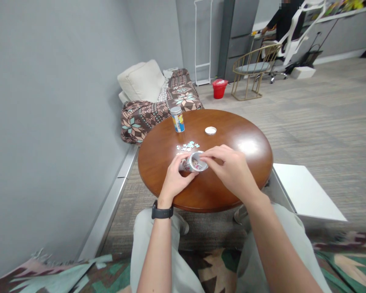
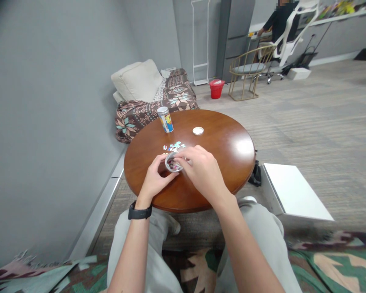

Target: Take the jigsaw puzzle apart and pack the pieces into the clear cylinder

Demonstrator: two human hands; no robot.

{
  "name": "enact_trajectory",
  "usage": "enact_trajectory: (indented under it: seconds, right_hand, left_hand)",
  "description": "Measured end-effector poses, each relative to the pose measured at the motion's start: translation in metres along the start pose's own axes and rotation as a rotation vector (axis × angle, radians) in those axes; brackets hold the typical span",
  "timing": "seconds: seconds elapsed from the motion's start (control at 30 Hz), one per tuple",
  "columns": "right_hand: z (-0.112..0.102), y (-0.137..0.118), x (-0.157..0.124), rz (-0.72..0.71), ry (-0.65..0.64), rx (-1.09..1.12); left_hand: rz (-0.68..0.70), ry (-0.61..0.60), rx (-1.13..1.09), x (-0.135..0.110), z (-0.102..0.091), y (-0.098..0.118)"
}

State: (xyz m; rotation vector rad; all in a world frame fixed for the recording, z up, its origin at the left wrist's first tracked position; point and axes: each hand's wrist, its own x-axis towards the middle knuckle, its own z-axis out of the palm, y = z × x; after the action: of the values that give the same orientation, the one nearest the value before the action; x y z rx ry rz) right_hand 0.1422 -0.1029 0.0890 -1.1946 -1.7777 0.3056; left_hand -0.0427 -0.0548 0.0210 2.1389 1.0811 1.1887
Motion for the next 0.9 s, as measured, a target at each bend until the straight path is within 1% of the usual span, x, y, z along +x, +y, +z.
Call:
enact_trajectory:
  seconds: [0.07, 0.13, 0.17, 0.23, 0.33, 0.4, 0.47, 0.57, 0.63, 0.7, 0.77, 0.83, 0.9]
  right_hand:
    - [0.002, 0.005, 0.001, 0.028, 0.028, 0.020]
    - [0.001, 0.009, 0.001, 0.067, 0.077, 0.047]
    - [0.000, 0.010, 0.001, 0.079, 0.081, 0.059]
    - [0.000, 0.015, 0.000, 0.085, 0.015, 0.076]
    - [0.009, 0.027, -0.002, 0.104, -0.133, 0.099]
    - [0.016, 0.037, -0.004, 0.142, -0.143, 0.119]
    - [0.022, 0.047, -0.004, 0.170, -0.105, 0.108]
    - [0.025, 0.062, -0.003, 0.208, 0.021, 0.054]
    - [0.026, 0.072, -0.003, 0.224, 0.090, 0.039]
    - [0.028, 0.082, -0.004, 0.238, 0.129, 0.039]
    - [0.030, 0.089, -0.005, 0.256, 0.156, 0.055]
    - [0.033, 0.094, -0.006, 0.264, 0.175, 0.073]
    - [0.034, 0.096, -0.008, 0.257, 0.194, 0.081]
  left_hand:
    - [-0.038, -0.017, -0.004, -0.001, 0.000, 0.001]
    - [-0.101, -0.039, -0.023, 0.000, 0.000, 0.001]
    - [-0.131, -0.062, -0.037, 0.000, 0.000, 0.002]
    - [-0.152, -0.128, -0.058, 0.001, 0.001, 0.002]
    - [-0.103, -0.209, -0.022, 0.002, 0.001, 0.001]
    - [-0.077, -0.227, 0.037, 0.002, 0.002, -0.001]
    - [-0.091, -0.237, 0.104, 0.000, 0.002, -0.004]
    - [-0.123, -0.225, 0.202, -0.003, 0.004, -0.010]
    - [-0.128, -0.188, 0.286, -0.005, 0.007, -0.013]
    - [-0.152, -0.111, 0.398, -0.006, 0.010, -0.016]
    - [-0.176, -0.083, 0.489, -0.006, 0.014, -0.017]
    - [-0.183, -0.103, 0.536, -0.006, 0.017, -0.016]
    - [-0.144, -0.165, 0.532, -0.005, 0.017, -0.014]
